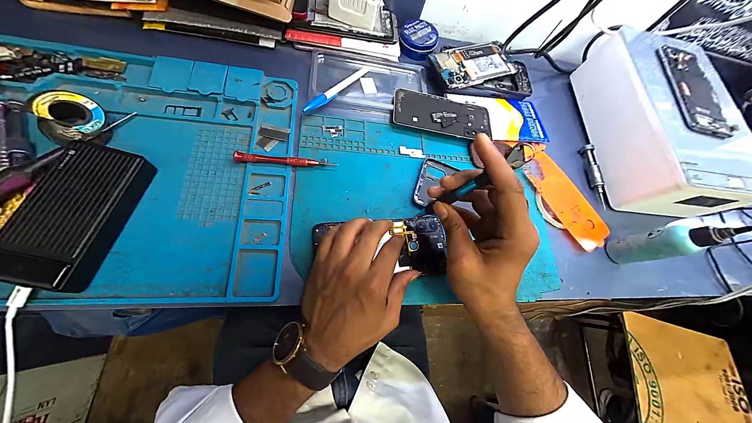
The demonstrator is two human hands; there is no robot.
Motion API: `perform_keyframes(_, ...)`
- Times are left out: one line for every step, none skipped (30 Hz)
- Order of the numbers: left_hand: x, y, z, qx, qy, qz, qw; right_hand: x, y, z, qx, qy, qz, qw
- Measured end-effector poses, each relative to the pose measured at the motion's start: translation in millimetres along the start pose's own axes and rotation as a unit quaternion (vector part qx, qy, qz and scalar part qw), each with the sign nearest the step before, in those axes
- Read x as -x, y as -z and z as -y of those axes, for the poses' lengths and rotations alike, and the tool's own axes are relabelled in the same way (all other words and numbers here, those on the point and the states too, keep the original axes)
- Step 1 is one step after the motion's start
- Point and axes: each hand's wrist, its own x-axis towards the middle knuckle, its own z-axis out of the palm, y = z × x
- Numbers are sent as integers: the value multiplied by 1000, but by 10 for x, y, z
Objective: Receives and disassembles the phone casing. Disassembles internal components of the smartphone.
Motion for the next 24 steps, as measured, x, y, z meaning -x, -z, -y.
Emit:
perform_keyframes(0, 0, 2, -1, -1, -1, 1000, -33, 13, -9, 2, 16, 26, 1000)
perform_keyframes(0, 1, 2, -1, -2, -1, 1000, -66, 15, -17, 18, 31, 41, 998)
perform_keyframes(0, 2, 2, 0, -3, 1, 1000, -93, -1, -31, 44, 46, 37, 997)
perform_keyframes(-2, 3, 1, 1, -5, 2, 1000, -117, -27, -54, 65, 58, 19, 996)
perform_keyframes(-2, 4, 2, 1, -6, 3, 1000, -140, -44, -73, 78, 64, 5, 995)
perform_keyframes(-3, 2, 3, 2, -7, 2, 1000, -166, -28, -72, 78, 59, 17, 995)
perform_keyframes(-2, 0, 4, 4, -7, 2, 1000, -205, 18, -55, 53, 49, 56, 996)
perform_keyframes(1, 1, 3, 5, -5, 3, 1000, -250, 80, -33, 11, 44, 112, 993)
perform_keyframes(2, 1, 2, 6, -4, 2, 1000, -290, 129, -21, -30, 43, 161, 986)
perform_keyframes(1, -2, 4, 6, -3, -2, 1000, -315, 150, -30, -55, 45, 189, 979)
perform_keyframes(0, -6, 4, 6, -3, -6, 1000, -317, 146, -59, -51, 53, 187, 980)
perform_keyframes(0, -12, 0, 5, -3, -7, 1000, -302, 126, -92, -23, 62, 154, 986)
perform_keyframes(0, -17, -4, 3, -4, -6, 1000, -279, 99, -126, 9, 67, 110, 992)
perform_keyframes(1, -19, -8, 1, -6, -3, 1000, -258, 73, -152, 24, 71, 74, 994)
perform_keyframes(1, -20, -9, -1, -7, 1, 1000, -245, 73, -140, 20, 62, 70, 995)
perform_keyframes(0, -19, -9, -3, -9, 3, 1000, -257, 95, -99, -10, 46, 96, 994)
perform_keyframes(-1, -18, -7, -4, -10, 5, 1000, -283, 124, -61, -54, 31, 134, 989)
perform_keyframes(1, -16, -6, -7, -11, 8, 1000, -298, 138, -50, -86, 27, 158, 983)
perform_keyframes(-1, -16, -5, -9, -13, 8, 1000, -299, 132, -71, -81, 35, 157, 984)
perform_keyframes(-4, -20, -7, -10, -14, 8, 1000, -287, 114, -111, -49, 43, 132, 989)
perform_keyframes(-4, -23, -13, -10, -14, 10, 1000, -267, 91, -149, -10, 46, 93, 995)
perform_keyframes(-4, -25, -17, -11, -14, 12, 1000, -253, 76, -173, 13, 46, 61, 997)
perform_keyframes(-5, -26, -18, -14, -13, 12, 1000, -253, 87, -163, 11, 42, 61, 997)
perform_keyframes(-6, -26, -17, -17, -12, 11, 1000, -269, 118, -129, -16, 34, 89, 995)
